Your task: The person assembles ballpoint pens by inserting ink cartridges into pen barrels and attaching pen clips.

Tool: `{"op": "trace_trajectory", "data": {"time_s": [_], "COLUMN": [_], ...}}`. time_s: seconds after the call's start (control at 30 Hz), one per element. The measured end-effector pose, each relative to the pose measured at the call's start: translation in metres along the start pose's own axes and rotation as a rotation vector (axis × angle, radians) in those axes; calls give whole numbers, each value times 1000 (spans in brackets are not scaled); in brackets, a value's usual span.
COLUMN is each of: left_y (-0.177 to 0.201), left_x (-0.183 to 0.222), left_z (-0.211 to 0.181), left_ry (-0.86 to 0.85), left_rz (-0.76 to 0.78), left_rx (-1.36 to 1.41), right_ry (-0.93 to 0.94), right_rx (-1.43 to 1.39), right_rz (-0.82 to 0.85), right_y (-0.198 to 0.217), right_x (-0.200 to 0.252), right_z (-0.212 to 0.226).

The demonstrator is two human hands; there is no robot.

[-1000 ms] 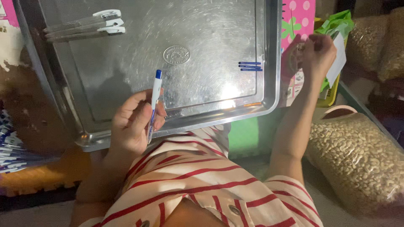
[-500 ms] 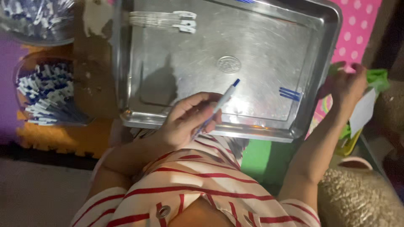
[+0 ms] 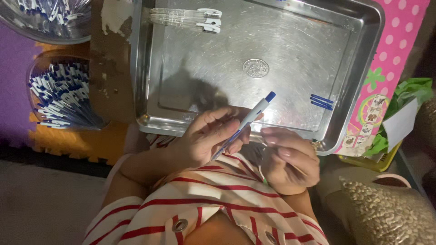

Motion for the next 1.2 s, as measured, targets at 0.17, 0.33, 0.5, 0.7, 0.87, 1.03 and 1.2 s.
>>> {"op": "trace_trajectory", "data": {"time_s": [0.17, 0.33, 0.5, 0.7, 0.87, 1.03, 1.2], "left_y": [6, -2, 5, 18, 27, 33, 28], "left_x": [-3, -3, 1, 5, 7, 10, 7], "left_z": [-6, -14, -9, -1, 7, 7, -1], "left_ry": [-46, -36, -34, -49, -64, -104, -142], "left_rz": [-65, 0, -63, -113, -108, -112, -102], "left_rx": [-13, -93, -130, -219, -176, -200, -255], "right_ry": [13, 79, 145, 132, 94, 180, 177], "right_rx": [172, 210, 240, 233, 220, 182, 169], "right_rz": [182, 225, 250, 352, 527, 524, 547], "right_y": [-49, -55, -66, -71, -74, -77, -76], "right_x": [-31, -33, -40, -38, -33, -37, -33], "right_z": [7, 10, 14, 14, 17, 19, 21]}}
Point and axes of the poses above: each hand's wrist, its own x-axis away from the middle knuckle, its own y-axis out of the back of the hand, z = x × y, the point moved 8 cm from there along -x, towards the middle knuckle, and after that the axes turned 4 degrees about -x, right-handed, at the moved point
